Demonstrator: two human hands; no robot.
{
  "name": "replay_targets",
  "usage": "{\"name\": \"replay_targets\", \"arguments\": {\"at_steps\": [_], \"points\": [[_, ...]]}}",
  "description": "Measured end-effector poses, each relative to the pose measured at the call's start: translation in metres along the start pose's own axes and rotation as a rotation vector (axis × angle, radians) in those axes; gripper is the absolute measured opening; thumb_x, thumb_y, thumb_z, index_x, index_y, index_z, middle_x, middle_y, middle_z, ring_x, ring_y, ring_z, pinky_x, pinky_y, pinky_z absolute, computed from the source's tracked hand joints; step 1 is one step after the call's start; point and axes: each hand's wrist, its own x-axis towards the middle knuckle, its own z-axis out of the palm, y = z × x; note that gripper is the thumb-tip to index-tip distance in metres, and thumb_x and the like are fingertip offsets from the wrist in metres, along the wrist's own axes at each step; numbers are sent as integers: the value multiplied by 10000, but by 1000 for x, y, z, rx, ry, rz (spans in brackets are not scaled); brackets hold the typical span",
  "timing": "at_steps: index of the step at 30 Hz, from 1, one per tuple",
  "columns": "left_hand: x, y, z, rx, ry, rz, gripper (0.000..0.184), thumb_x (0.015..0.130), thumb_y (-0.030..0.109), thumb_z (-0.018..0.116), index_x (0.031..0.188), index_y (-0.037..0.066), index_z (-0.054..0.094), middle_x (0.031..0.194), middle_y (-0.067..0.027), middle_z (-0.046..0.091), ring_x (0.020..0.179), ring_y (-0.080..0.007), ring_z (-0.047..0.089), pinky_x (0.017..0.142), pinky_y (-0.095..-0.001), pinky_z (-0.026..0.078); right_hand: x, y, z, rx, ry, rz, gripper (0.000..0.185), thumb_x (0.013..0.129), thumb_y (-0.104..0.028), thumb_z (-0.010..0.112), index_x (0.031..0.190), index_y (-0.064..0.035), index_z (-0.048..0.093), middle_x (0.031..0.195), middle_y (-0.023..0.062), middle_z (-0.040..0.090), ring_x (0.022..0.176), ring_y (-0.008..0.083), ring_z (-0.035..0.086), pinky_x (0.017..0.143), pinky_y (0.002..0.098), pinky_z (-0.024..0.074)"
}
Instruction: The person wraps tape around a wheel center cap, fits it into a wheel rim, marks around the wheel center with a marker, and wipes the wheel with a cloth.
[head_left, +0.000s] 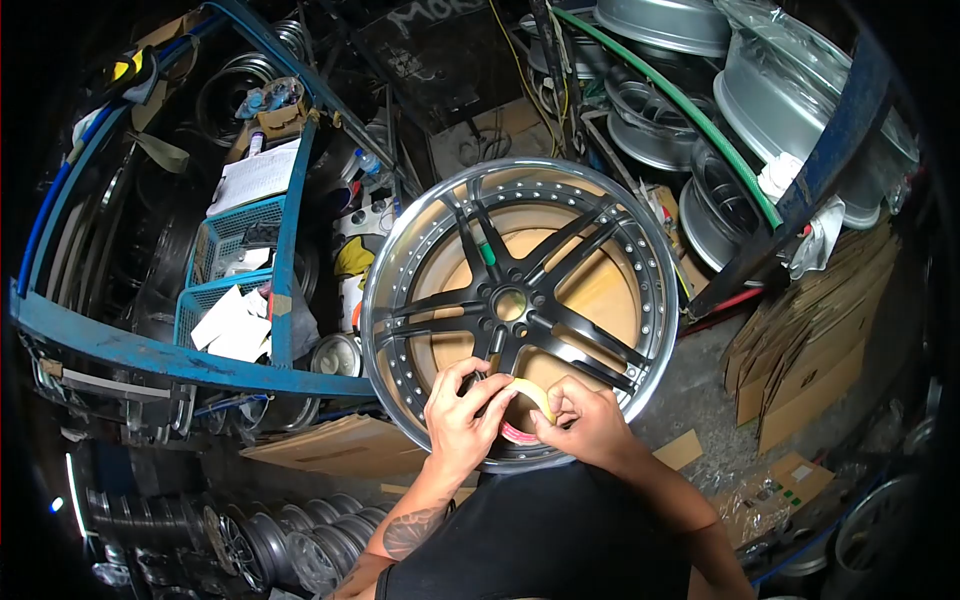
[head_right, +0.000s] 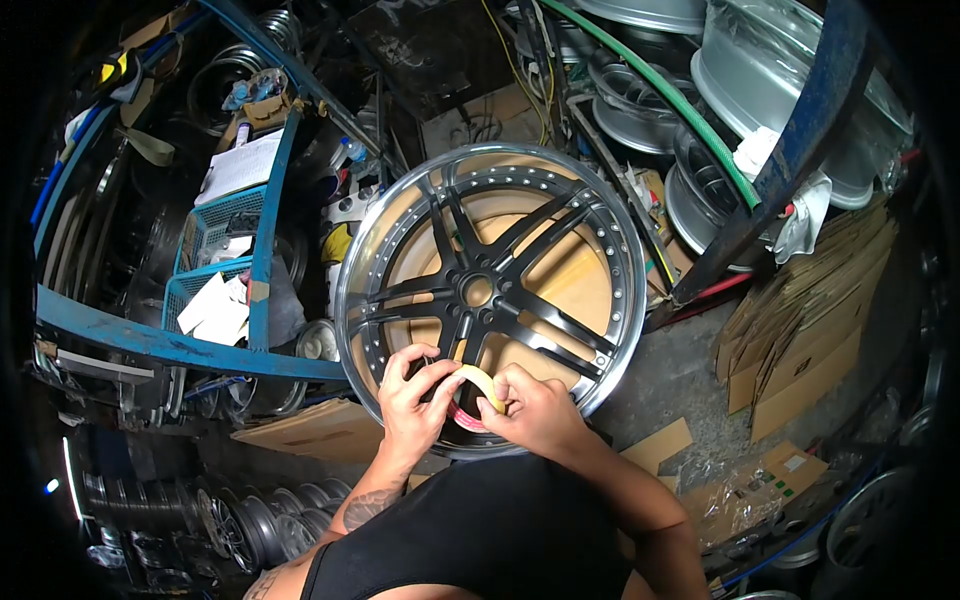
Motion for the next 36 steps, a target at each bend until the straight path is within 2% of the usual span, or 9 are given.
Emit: {"name": "replay_targets", "arguments": {"at_steps": [5, 11, 17, 20, 23, 25, 27, 30, 36], "points": [[6, -1, -2, -16, 10, 49, 230, 772, 108, 847, 997, 96, 798, 1095, -112, 668, 1018, -295, 651, 880, -405, 522, -5, -13, 6, 196, 112, 103, 387, 872, -141, 829, 1137, -57, 560, 665, 47, 674, 661, 140, 754, 581, 279, 574], [5, -4, -1, -34, -11, 107, 229, 757, 104, 858, 978, 88, 803, 1080, -112, 665, 1012, -296, 659, 863, -408, 536, -5, -16, -7, 33, 18, 75, 378, 870, -159, 829, 1127, -57, 572, 726, 61, 727, 667, 173, 763, 598, 280, 582], [1, -10, -4, -14, -38, 89, 212, 770, 100, 854, 976, 83, 806, 1073, -116, 668, 989, -286, 667, 846, -394, 541, -2, 0, 5, 82, 17, 10, 281, 858, -151, 849, 950, -45, 606, 669, 21, 653, 559, 82, 653, 542, 252, 523], [-1, -13, -9, -37, -15, 28, 200, 778, 94, 852, 971, 71, 804, 1076, -119, 671, 980, -273, 673, 836, -383, 547, 6, -4, 2, 245, -154, 160, 289, 854, -143, 863, 916, -32, 603, 667, -4, 617, 579, 30, 586, 522, 223, 464], [0, -19, -18, -75, 72, -28, 168, 794, 33, 835, 954, 25, 787, 1075, -129, 674, 930, -250, 691, 809, -353, 555, 48, 8, -19, 312, -148, 53, 278, 921, -205, 814, 947, -25, 603, 698, -23, 625, 642, 12, 563, 553, 211, 438], [-1, -24, -25, -166, 145, -124, 156, 809, 19, 828, 958, 9, 781, 1071, -126, 674, 894, -224, 694, 788, -334, 555, 93, 11, -40, 150, -132, 271, 258, 974, -249, 725, 1000, -27, 595, 821, 55, 691, 757, 127, 665, 673, 308, 524], [-3, -28, -33, -181, 146, -182, 152, 815, 24, 826, 958, -2, 779, 1068, -125, 677, 880, -213, 693, 789, -324, 554, 126, 59, -45, -438, -138, -31, 273, 979, -234, 643, 1163, -34, 614, 1166, 170, 705, 1103, 297, 675, 923, 458, 526], [-13, -32, -39, -167, 122, -196, 152, 814, 37, 831, 953, 0, 783, 1068, -122, 679, 904, -216, 689, 818, -335, 550, 153, 99, -39, -942, -406, -13, 510, 948, -243, 624, 1445, -133, 582, 1635, 194, 369, 1519, 403, 312, 1213, 601, 269], [-40, -32, -40, -225, 143, -280, 163, 821, 59, 831, 975, 24, 792, 1060, -119, 684, 941, -250, 695, 843, -358, 549, 174, 119, -41, -1048, -466, -75, 442, 974, -423, 568, 1335, -201, 693, 1671, 174, 314, 1545, 382, 269, 1242, 638, 174]]}}
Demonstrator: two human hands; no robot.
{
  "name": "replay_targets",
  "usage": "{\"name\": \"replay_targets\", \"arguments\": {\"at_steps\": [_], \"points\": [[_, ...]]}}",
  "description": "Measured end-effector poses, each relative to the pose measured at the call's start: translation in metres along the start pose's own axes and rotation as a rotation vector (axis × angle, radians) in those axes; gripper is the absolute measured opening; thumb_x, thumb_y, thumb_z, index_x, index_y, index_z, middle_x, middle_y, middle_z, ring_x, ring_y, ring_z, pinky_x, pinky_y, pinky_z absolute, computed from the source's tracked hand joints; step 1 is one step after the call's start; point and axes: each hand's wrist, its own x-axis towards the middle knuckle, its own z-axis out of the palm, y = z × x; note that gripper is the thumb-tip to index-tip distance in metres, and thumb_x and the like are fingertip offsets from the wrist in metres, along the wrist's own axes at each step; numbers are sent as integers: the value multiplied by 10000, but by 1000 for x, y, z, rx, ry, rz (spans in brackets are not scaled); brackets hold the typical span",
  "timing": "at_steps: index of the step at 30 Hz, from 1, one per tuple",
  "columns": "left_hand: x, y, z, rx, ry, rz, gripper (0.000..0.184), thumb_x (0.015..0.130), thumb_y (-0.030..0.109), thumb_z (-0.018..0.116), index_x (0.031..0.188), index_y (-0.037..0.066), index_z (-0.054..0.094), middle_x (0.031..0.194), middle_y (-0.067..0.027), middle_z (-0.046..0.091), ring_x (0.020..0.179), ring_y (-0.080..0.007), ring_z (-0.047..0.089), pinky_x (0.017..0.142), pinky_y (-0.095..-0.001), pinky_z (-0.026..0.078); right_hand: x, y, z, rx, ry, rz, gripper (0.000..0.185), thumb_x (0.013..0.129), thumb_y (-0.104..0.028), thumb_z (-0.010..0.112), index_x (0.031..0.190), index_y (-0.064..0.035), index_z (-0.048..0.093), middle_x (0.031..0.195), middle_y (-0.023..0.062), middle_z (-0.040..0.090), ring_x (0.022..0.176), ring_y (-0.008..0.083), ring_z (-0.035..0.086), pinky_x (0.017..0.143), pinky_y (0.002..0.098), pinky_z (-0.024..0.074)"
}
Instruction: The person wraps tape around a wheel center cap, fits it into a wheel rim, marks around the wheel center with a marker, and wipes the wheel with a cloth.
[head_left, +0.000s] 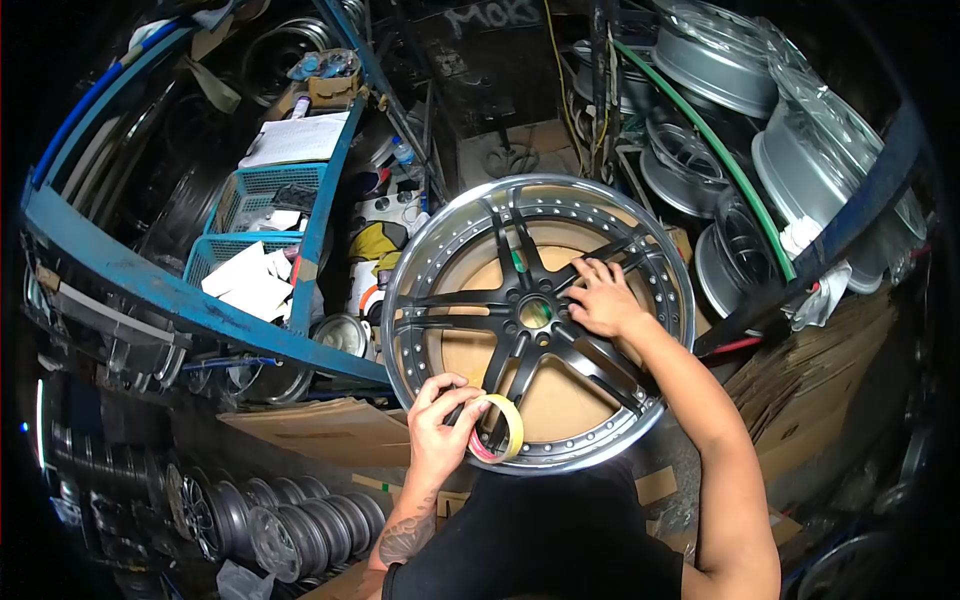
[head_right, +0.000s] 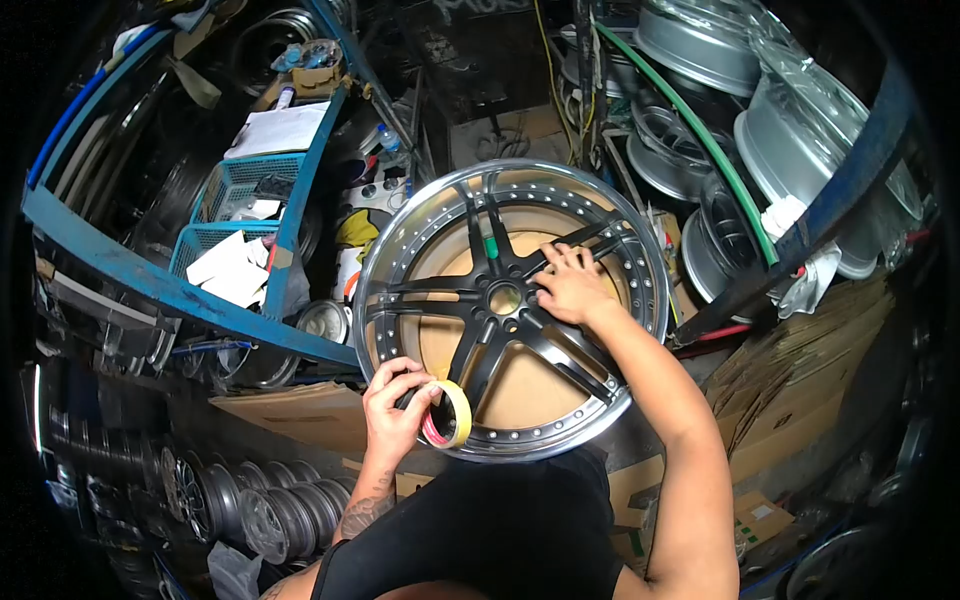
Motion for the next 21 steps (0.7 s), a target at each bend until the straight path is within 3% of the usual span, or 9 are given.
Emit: {"name": "replay_targets", "arguments": {"at_steps": [5, 9, 10, 13, 14, 17, 19, 20, 21], "points": [[-13, -6, -10, -1, 46, -37, 153, 819, 55, 823, 963, 12, 791, 1042, -126, 698, 950, -252, 694, 862, -360, 545, 1, 33, -12, -148, 135, 270, 470, 925, -356, 666, 1318, -97, 673, 1667, 166, 324, 1532, 370, 285, 1204, 645, 255], [-8, -8, -8, -35, 32, -50, 151, 821, 55, 812, 957, -4, 785, 1054, -136, 706, 979, -250, 695, 887, -361, 542, -20, 14, -59, 88, 239, 217, 415, 940, -231, 657, 1322, -70, 654, 1591, 166, 450, 1471, 340, 391, 1182, 574, 309], [-5, -7, -6, -46, 28, -43, 154, 819, 54, 812, 959, -5, 784, 1054, -136, 706, 979, -250, 695, 886, -361, 542, -33, 0, -79, 104, 358, 136, 309, 951, -165, 633, 1231, -48, 696, 1381, 189, 641, 1301, 338, 582, 1074, 515, 441], [5, 0, 1, -64, -5, -13, 164, 824, 58, 812, 975, -1, 786, 1058, -136, 705, 973, -253, 695, 880, -359, 543, -56, -22, -105, 502, 267, 233, 221, 964, -144, 622, 1129, -43, 730, 1078, 196, 747, 1032, 367, 713, 911, 471, 545], [8, 2, 4, -70, -25, -9, 167, 833, 69, 815, 984, 3, 791, 1059, -138, 704, 971, -256, 695, 879, -359, 543, -64, -25, -95, 520, 350, 196, 186, 973, -127, 616, 1087, -52, 742, 862, 202, 739, 831, 401, 730, 790, 450, 580], [17, 7, 11, -75, -110, 26, 175, 842, 92, 826, 1002, 26, 800, 1066, -122, 705, 963, -246, 704, 862, -351, 551, -93, -56, -94, 696, 237, 240, 216, 971, -116, 588, 1106, -55, 745, 869, 185, 750, 842, 381, 739, 815, 452, 581], [21, 15, 16, -71, -166, 40, 176, 841, 99, 833, 1002, 36, 803, 1069, -110, 705, 963, -238, 710, 854, -347, 556, -105, -65, -79, 763, 228, 116, 258, 963, -67, 568, 1148, -17, 741, 891, 186, 766, 872, 335, 762, 822, 382, 588], [22, 14, 18, -81, -187, 61, 183, 837, 109, 841, 1006, 50, 805, 1077, -100, 707, 962, -233, 717, 847, -342, 563, -105, -63, -75, 621, 138, 130, 321, 973, -90, 557, 1249, -22, 706, 1125, 237, 742, 1087, 346, 720, 961, 419, 552], [22, 16, 20, -81, -208, 62, 185, 836, 108, 841, 1008, 51, 804, 1080, -101, 707, 963, -235, 717, 849, -342, 563, -102, -55, -60, 492, 147, 101, 353, 983, -130, 551, 1304, -54, 676, 1228, 244, 690, 1150, 359, 682, 994, 440, 529]]}}
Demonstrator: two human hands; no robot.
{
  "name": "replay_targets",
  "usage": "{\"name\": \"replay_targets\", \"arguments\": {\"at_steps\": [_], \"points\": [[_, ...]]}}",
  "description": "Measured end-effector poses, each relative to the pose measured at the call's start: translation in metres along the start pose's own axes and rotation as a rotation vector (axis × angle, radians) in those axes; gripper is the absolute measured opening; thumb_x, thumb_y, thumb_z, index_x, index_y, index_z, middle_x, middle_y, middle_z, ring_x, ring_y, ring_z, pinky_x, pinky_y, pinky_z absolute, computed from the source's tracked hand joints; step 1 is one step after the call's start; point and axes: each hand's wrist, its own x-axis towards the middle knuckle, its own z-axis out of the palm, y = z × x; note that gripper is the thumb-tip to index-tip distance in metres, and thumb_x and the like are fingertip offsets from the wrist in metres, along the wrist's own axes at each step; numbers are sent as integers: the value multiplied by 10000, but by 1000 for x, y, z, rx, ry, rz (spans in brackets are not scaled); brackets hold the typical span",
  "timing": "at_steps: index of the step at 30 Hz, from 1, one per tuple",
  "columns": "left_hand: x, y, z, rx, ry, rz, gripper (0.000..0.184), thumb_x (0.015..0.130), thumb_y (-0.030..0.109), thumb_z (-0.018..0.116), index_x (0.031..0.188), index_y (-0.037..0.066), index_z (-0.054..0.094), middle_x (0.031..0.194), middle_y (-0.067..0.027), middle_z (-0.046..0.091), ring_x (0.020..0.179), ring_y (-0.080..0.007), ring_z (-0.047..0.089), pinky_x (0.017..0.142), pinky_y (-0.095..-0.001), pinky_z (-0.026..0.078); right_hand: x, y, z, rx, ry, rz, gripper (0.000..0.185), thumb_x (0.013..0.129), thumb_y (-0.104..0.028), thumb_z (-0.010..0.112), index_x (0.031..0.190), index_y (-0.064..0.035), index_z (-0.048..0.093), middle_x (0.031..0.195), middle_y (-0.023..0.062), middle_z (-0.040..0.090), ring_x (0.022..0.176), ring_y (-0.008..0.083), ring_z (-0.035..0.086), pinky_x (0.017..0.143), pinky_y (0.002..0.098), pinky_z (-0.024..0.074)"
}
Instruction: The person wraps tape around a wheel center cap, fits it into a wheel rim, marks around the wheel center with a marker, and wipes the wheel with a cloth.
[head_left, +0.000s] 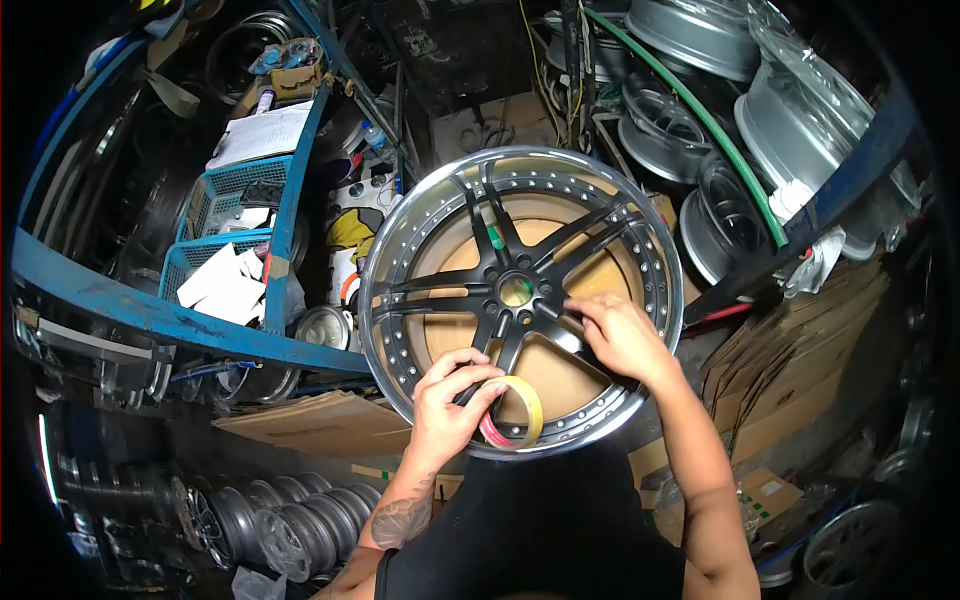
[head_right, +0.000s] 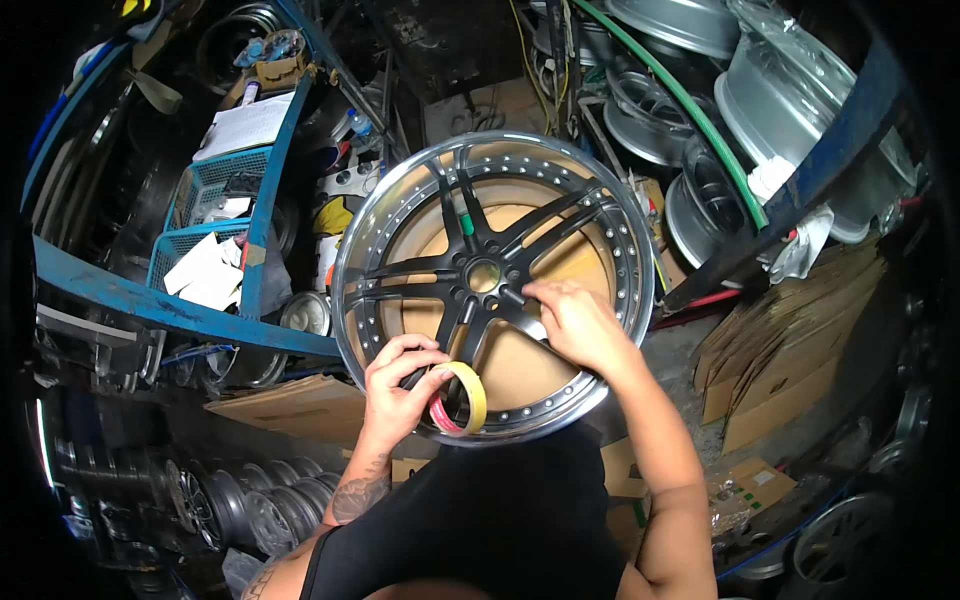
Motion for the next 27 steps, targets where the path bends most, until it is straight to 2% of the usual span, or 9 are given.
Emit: {"name": "replay_targets", "arguments": {"at_steps": [2, 3, 6, 7, 11, 16, 21, 25, 27], "points": [[2, 4, 2, 1, -61, 7, 189, 835, 107, 842, 1012, 53, 803, 1084, -102, 708, 966, -240, 717, 855, -342, 562, 12, 38, 25, -243, 24, -63, 429, 1004, -210, 540, 1415, -116, 618, 1436, 258, 586, 1275, 385, 606, 1061, 484, 484], [2, 6, 3, -20, -96, -4, 186, 845, 112, 832, 1019, 57, 802, 1088, -103, 708, 969, -246, 717, 858, -347, 564, 17, 38, 26, -360, -162, 92, 535, 1054, -380, 482, 1564, -217, 468, 1626, 234, 389, 1418, 405, 475, 1123, 515, 426], [4, 9, 3, 3, -160, 52, 173, 858, 119, 819, 1019, 58, 801, 1085, -102, 707, 973, -251, 718, 861, -357, 567, 32, 28, 29, -494, -374, 200, 582, 1079, -517, 392, 1608, -275, 396, 1659, 235, 329, 1452, 393, 442, 1120, 506, 428], [4, 14, 3, -17, -168, 37, 174, 841, 94, 835, 1004, 42, 808, 1078, -108, 714, 998, -237, 713, 889, -363, 569, 33, 29, 35, -621, -347, 150, 634, 1077, -594, 332, 1624, -276, 369, 1542, 228, 512, 1366, 349, 558, 1099, 459, 442], [1, 13, 2, -17, -139, 32, 183, 838, 100, 840, 1008, 44, 808, 1074, -108, 716, 998, -235, 714, 880, -357, 571, 50, 36, 28, -674, -504, 402, 655, 1073, -603, 338, 1623, -250, 366, 1093, 146, 777, 1035, 308, 750, 925, 458, 525], [-8, 4, -2, -18, -105, -10, 181, 854, 117, 830, 1020, 54, 800, 1080, -105, 717, 972, -250, 722, 865, -355, 571, 37, 39, 47, -630, -220, 63, 642, 1070, -611, 331, 1640, -317, 313, 1007, 167, 770, 908, 335, 756, 800, 494, 564], [-10, 4, -6, -12, -97, -43, 189, 843, 115, 841, 1012, 40, 804, 1075, -114, 718, 986, -236, 713, 873, -355, 563, 58, 40, 39, -697, -466, 359, 690, 1059, -656, 313, 1656, -313, 265, 1046, 147, 772, 902, 338, 759, 802, 491, 566], [-8, 2, -6, -2, -72, -34, 185, 845, 121, 836, 1007, 39, 801, 1072, -113, 718, 980, -241, 712, 867, -356, 559, 36, 34, 48, -718, -262, 80, 726, 1053, -679, 299, 1660, -281, 257, 972, 137, 780, 901, 315, 766, 778, 449, 572], [-10, 2, -3, -5, -75, -45, 185, 847, 124, 835, 1008, 40, 801, 1070, -112, 718, 980, -242, 712, 868, -355, 558, 36, 38, 48, -710, -309, 179, 720, 1051, -680, 305, 1642, -269, 311, 948, 140, 779, 892, 306, 768, 769, 434, 571]]}}
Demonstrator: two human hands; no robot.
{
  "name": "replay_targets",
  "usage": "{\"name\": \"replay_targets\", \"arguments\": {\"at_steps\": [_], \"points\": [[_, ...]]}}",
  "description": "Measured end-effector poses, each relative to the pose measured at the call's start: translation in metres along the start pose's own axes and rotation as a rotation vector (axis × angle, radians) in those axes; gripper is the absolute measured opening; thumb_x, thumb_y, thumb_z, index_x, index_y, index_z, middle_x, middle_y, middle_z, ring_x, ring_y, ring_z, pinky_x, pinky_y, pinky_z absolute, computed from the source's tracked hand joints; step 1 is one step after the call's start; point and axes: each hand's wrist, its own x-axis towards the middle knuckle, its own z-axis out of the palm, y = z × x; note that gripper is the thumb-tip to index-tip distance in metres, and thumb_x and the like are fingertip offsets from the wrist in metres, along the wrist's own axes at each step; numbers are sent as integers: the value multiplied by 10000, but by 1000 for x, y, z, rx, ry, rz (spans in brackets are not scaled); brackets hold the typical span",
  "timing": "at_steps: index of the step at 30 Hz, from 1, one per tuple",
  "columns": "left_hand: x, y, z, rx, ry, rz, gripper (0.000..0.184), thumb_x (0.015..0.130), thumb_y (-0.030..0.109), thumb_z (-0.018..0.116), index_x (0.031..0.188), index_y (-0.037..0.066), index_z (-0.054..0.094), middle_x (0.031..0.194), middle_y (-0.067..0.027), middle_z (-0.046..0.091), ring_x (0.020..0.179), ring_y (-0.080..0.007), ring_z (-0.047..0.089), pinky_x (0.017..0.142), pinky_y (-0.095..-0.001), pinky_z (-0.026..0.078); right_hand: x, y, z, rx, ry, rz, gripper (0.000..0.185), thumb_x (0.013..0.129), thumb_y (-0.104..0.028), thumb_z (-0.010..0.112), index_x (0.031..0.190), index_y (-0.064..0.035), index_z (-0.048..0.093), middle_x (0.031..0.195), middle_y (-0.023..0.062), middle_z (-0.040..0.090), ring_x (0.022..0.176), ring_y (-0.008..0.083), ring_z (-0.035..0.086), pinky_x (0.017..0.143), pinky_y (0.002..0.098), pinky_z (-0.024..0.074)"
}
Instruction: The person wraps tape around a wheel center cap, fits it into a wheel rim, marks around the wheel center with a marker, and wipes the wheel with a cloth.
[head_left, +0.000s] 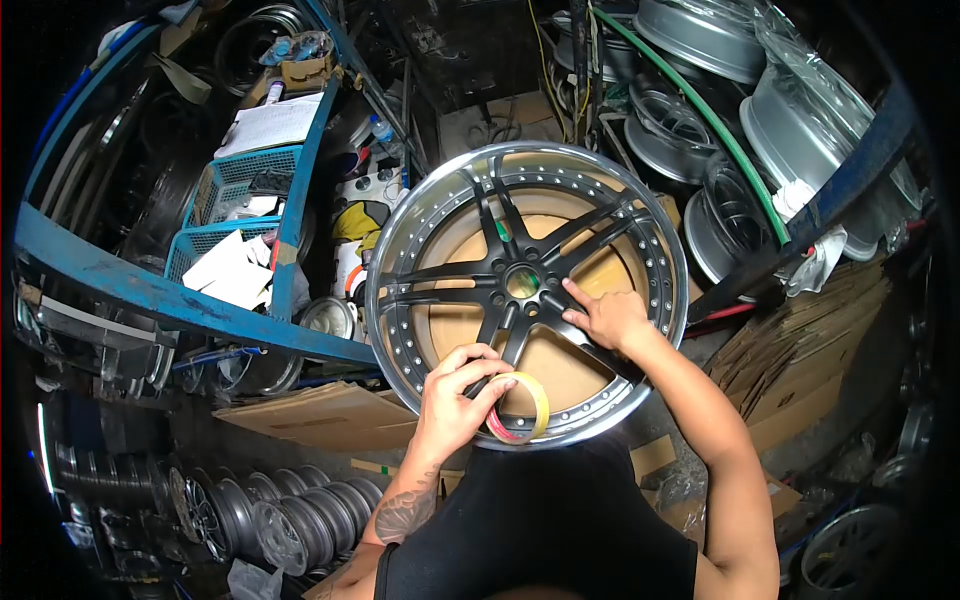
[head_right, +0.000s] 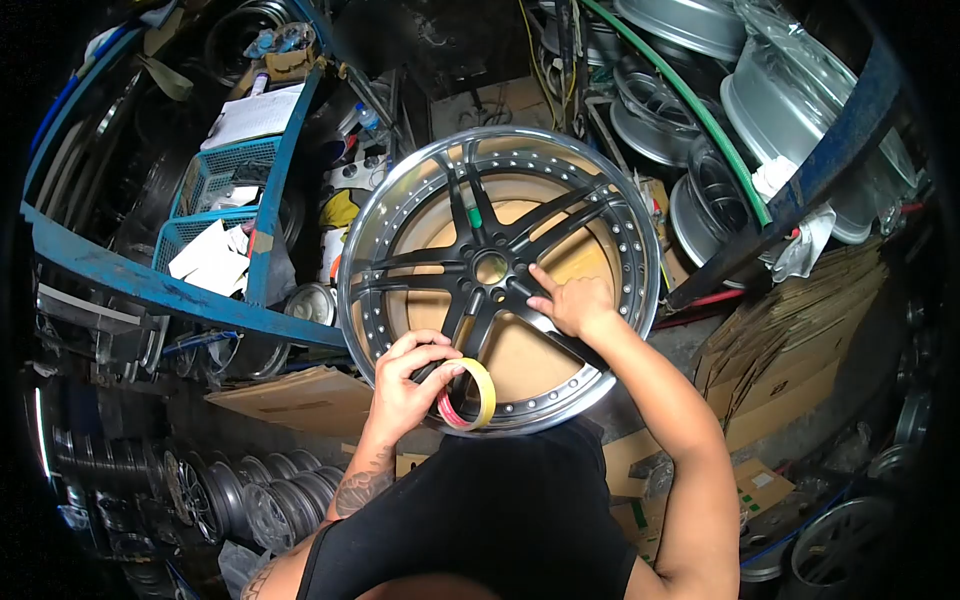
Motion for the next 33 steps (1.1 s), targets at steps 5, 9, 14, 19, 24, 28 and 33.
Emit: {"name": "replay_targets", "arguments": {"at_steps": [5, 9, 14, 19, 24, 28, 33], "points": [[5, -2, 5, -11, 2, 1, 181, 848, 112, 829, 1005, 25, 797, 1068, -117, 720, 991, -243, 710, 883, -349, 553, -4, 11, -13, 64, 32, 162, 705, 1038, -682, 342, 1508, -203, 556, 877, 147, 778, 858, 293, 772, 733, 402, 565], [8, -10, 9, -64, 129, 17, 188, 850, 85, 827, 1024, 20, 796, 1078, -129, 717, 989, -250, 716, 886, -351, 559, -54, -14, -53, 501, 235, -106, 529, 1052, -438, 548, 1469, -114, 574, 1127, 224, 748, 1027, 352, 740, 859, 455, 579], [12, -8, 8, -44, 254, 78, 187, 830, 52, 830, 1009, 12, 795, 1079, -138, 719, 969, -258, 717, 874, -357, 560, -104, -48, -70, 1447, 223, -434, 390, 982, -102, 683, 1346, 32, 643, 1079, 136, 775, 1036, 194, 733, 959, 336, 552], [17, 4, 6, 28, 231, 146, 192, 813, 46, 833, 998, 16, 795, 1071, -135, 721, 959, -260, 719, 851, -363, 564, -109, -61, -68, 1563, 296, -379, 242, 963, -101, 708, 1171, 19, 736, 1013, 130, 787, 956, 184, 766, 846, 322, 593], [19, 11, 0, 129, 99, 113, 170, 822, 69, 826, 985, 30, 795, 1059, -117, 708, 953, -239, 703, 845, -353, 553, -116, -56, -74, 1164, 439, -418, 173, 924, -42, 723, 1091, -19, 764, 909, 119, 782, 838, 210, 777, 772, 303, 600], [17, 11, 1, 218, 84, 132, 168, 820, 136, 841, 977, 87, 806, 1026, -77, 713, 959, -263, 694, 837, -379, 556, -117, -57, -68, 1017, 497, -439, 142, 841, -31, 769, 978, -31, 730, 831, 103, 755, 763, 238, 761, 707, 324, 592], [16, 7, 3, 233, 74, 161, 172, 820, 149, 846, 974, 86, 804, 1024, -75, 714, 946, -273, 694, 829, -386, 555, -116, -64, -64, 886, 665, -460, 185, 736, -6, 792, 850, -52, 654, 761, 88, 716, 687, 247, 739, 663, 329, 577]]}}
